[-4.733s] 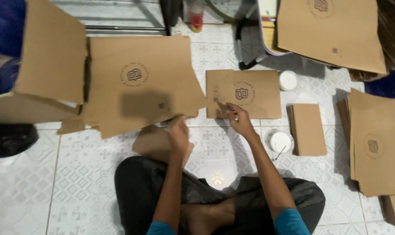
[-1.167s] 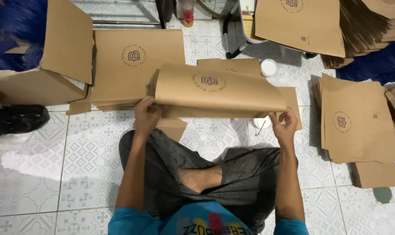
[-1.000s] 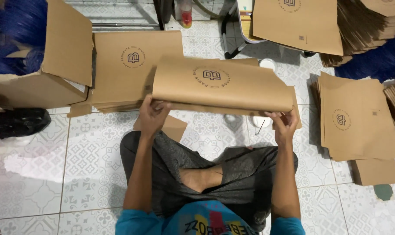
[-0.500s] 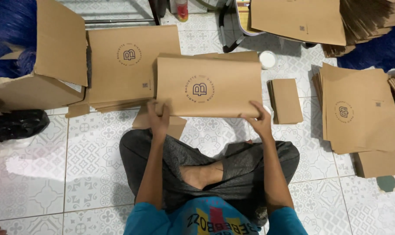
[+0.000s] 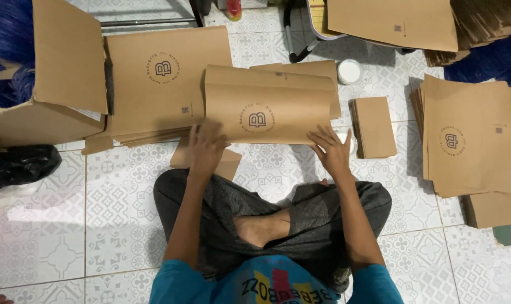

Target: A person is manually folding and gluing paper sheets to assemble paper bags while sitting on the floor.

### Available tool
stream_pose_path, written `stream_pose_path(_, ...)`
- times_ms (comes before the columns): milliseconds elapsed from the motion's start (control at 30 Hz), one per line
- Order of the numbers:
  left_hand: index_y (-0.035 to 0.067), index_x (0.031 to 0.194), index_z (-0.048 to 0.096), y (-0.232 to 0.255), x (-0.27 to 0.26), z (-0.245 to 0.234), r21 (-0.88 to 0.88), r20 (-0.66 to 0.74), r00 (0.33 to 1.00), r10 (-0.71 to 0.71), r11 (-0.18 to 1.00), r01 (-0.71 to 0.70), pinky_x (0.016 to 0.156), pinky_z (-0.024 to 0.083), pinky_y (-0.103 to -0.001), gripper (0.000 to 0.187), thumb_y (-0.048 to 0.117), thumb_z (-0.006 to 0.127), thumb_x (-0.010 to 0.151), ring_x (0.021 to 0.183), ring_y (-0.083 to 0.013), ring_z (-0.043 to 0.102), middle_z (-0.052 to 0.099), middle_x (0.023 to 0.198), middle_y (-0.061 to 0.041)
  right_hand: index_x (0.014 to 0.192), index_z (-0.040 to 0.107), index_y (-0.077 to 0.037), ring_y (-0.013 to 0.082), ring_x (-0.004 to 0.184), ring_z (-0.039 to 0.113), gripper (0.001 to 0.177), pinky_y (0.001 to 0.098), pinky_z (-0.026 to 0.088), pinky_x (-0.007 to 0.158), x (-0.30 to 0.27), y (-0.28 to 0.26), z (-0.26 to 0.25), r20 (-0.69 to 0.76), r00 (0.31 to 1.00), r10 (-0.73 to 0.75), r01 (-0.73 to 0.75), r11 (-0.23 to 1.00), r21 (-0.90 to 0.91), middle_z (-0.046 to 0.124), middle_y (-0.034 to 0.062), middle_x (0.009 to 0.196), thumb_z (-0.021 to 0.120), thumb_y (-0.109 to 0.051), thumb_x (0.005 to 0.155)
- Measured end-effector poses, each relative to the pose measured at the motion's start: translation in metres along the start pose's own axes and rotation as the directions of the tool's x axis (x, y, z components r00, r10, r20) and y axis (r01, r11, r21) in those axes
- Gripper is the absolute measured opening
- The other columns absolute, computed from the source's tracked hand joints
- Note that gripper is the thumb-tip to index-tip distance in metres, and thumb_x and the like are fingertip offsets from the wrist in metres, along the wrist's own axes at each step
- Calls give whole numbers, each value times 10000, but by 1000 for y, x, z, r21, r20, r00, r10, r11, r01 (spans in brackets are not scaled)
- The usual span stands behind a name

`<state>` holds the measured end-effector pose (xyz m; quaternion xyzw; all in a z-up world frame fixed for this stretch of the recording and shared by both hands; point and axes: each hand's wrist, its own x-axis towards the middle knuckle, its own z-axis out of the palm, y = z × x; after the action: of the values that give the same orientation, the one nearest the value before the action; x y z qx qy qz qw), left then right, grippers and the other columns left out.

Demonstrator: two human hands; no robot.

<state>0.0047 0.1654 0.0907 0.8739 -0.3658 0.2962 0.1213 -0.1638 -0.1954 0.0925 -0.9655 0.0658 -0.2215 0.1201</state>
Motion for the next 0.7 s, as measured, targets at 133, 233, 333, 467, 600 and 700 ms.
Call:
stream_pose_path(133, 330, 1075, 753, 24, 4, 33, -128, -42, 997, 68, 989, -73, 1017, 451, -481, 179, 428, 712, 931, 1135, -200, 669, 744, 1126, 99, 1191, 765, -375, 146, 1167, 700, 315, 507, 342, 1146, 12, -15, 26, -36, 983, -182, 181, 983, -33, 783, -90, 1125, 774, -268, 895)
stream_pose_path(233, 348, 1085, 733, 49, 12, 44, -125, 81, 989, 127, 985, -116, 982, 478, -391, 175, 317, 680, 921, 1076, -129, 684, 747, 1078, 142, 1128, 783, -284, 213, 1106, 732, 308, 510, 429, 1110, 22, -44, 41, 1, 969, -248, 247, 966, 75, 801, 1, 1040, 768, -168, 843)
stream_pose_path(333, 360, 1102, 717, 49, 6, 61, -155, 103, 984, 148, 979, -131, 853, 484, -341, 277, 170, 579, 953, 938, -104, 706, 735, 1031, 148, 1125, 788, -237, 211, 1061, 749, 200, 406, 525, 1010, 30, -60, 48, -24, 962, -273, 273, 943, 189, 798, 22, 1068, 742, -287, 936)
stream_pose_path(467, 400, 1129, 709, 38, 5, 44, -133, 120, 992, 38, 991, -22, 813, 523, -307, 317, 183, 594, 929, 906, -94, 714, 729, 1033, 177, 1160, 777, -138, 283, 1085, 740, 332, 457, 524, 1020, 32, -67, 37, 27, 965, -260, 244, 931, 273, 785, 94, 1121, 797, -292, 867)
stream_pose_path(600, 310, 1013, 755, 40, 23, 13, -138, 14, 999, 36, 990, -33, 811, 523, -330, 165, 208, 637, 960, 896, -137, 708, 734, 938, 98, 1135, 785, -151, 248, 1032, 758, 216, 415, 561, 974, 33, -68, 43, -41, 944, -327, 328, 921, 210, 796, 64, 1086, 717, -128, 931)
stream_pose_path(700, 336, 1043, 743, 61, 41, -10, -90, -3, 993, 122, 988, -122, 869, 511, -313, 158, 256, 656, 939, 1006, -121, 685, 733, 1002, 99, 1149, 775, -154, 244, 1040, 754, 209, 420, 573, 967, 35, -76, 44, -52, 930, -363, 365, 902, 232, 792, 60, 1111, 689, -153, 958)
